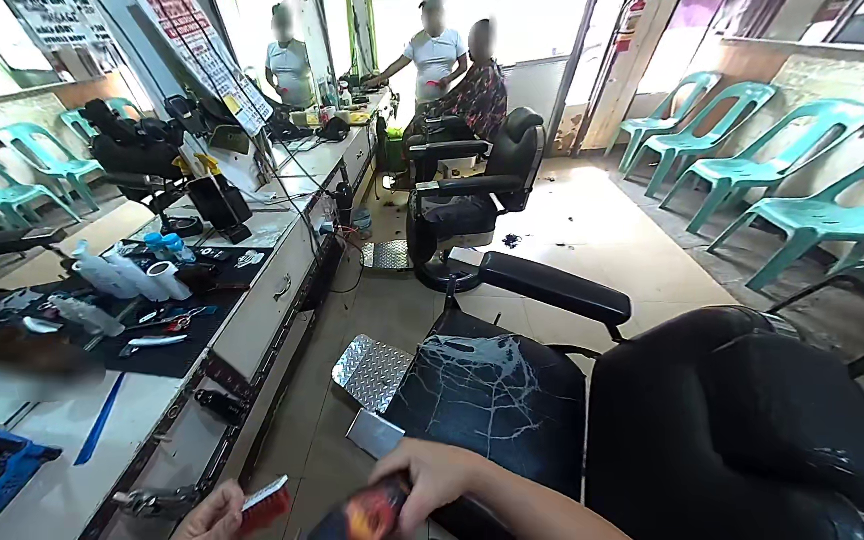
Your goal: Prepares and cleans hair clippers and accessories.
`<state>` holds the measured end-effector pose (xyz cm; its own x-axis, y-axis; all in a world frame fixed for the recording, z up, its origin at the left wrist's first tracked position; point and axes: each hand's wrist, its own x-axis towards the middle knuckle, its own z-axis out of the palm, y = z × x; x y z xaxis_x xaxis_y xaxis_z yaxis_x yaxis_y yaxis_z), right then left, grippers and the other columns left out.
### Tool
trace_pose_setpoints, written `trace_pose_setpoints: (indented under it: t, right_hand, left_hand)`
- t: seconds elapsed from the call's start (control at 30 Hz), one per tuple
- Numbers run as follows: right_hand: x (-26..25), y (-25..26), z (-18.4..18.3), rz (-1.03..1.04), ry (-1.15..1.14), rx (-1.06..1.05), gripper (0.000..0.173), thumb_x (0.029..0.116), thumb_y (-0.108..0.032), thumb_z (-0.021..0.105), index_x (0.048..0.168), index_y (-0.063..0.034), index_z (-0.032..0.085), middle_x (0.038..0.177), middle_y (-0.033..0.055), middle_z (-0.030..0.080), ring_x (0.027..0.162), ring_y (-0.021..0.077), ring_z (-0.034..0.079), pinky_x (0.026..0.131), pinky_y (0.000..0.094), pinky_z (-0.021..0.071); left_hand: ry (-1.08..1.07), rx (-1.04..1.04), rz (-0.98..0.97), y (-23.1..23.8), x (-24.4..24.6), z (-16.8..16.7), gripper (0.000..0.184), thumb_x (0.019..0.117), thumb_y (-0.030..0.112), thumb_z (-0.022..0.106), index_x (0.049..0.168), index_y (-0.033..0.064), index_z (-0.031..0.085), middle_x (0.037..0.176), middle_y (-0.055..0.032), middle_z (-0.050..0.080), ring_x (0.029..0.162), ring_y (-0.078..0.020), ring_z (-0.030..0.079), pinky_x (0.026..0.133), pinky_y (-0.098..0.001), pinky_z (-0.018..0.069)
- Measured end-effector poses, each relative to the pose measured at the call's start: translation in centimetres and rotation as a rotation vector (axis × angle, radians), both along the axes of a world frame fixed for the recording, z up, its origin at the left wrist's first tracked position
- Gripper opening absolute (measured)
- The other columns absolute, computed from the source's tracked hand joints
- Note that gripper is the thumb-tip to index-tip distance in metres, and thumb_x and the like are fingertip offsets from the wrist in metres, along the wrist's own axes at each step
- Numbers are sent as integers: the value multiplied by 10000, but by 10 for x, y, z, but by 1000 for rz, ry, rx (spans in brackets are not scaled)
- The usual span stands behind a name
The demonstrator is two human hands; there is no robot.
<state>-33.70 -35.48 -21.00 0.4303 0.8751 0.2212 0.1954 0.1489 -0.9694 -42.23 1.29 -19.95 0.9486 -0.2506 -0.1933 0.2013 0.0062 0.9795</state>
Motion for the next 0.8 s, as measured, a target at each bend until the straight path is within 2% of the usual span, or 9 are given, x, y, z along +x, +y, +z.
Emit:
trace_pose_setpoints:
  t: [0.07,0.13,0.27,0.33,0.43,0.53,0.6,0.7,0.8]
  right_hand:
    - [-5,-7,-6,-117,305,161,531,816,-513,763,1157,-117,663,872,-10,700,672,71,648,601,288,572]
    - [-5,-7,-10,-125,487,296,415,851,-443,793,1163,-208,651,855,-27,723,683,99,691,629,306,612]
    - [2,8,-12,-231,714,412,410,871,-328,801,1162,-112,608,833,37,723,632,126,680,573,283,585]
    - [3,20,-8,-305,795,362,441,870,-277,798,1189,-70,575,1054,112,749,816,175,734,607,290,595]
    - [-2,39,-15,-316,931,410,499,883,-248,789,1261,-26,553,1279,186,694,1039,227,735,637,288,602]
    - [-5,46,-19,-360,1040,412,489,892,-227,772,1268,-20,538,1239,204,704,902,223,751,597,281,596]
    - [-5,47,-22,-395,1060,387,424,934,-177,710,1277,-2,532,1252,213,698,956,236,752,610,285,607]
    - [-4,46,-31,-410,1085,332,361,973,-141,651,1278,8,532,1247,216,699,1003,235,743,613,283,603]
    - [-6,48,-35,-386,1093,267,414,963,-158,672,1314,-7,511,1237,199,704,1020,232,739,625,285,607]
  left_hand:
    - [-107,-51,31,-8,-9,7,82,940,394,726,953,356,654,688,168,566,468,82,412,425,-101,369]
    - [-188,-169,16,-21,-16,9,122,917,386,752,972,342,653,745,163,627,501,84,468,463,-98,419]
    - [-270,-293,-13,-57,-8,8,139,954,253,718,1064,330,683,894,128,693,603,65,551,544,-114,477]
    - [-251,-223,15,-80,1,7,123,997,281,663,1101,340,690,902,125,685,551,81,475,476,-93,390]
    - [-172,-194,20,-101,12,-3,251,1066,364,528,1230,257,685,1010,17,741,584,44,556,488,-108,438]
    - [-154,-182,111,-112,19,-23,367,1108,241,433,1382,89,625,1135,-110,723,667,-62,645,497,-171,498]
    - [-111,-86,124,-114,18,-27,417,1102,211,425,1483,86,538,1280,-138,681,780,-146,703,520,-236,551]
    - [28,23,181,-119,14,-25,389,1057,127,450,1426,14,503,1170,-169,707,912,-258,744,639,-368,640]
    - [122,71,201,-115,9,-32,306,1013,75,517,1278,-39,618,1118,-162,733,974,-273,746,760,-422,653]
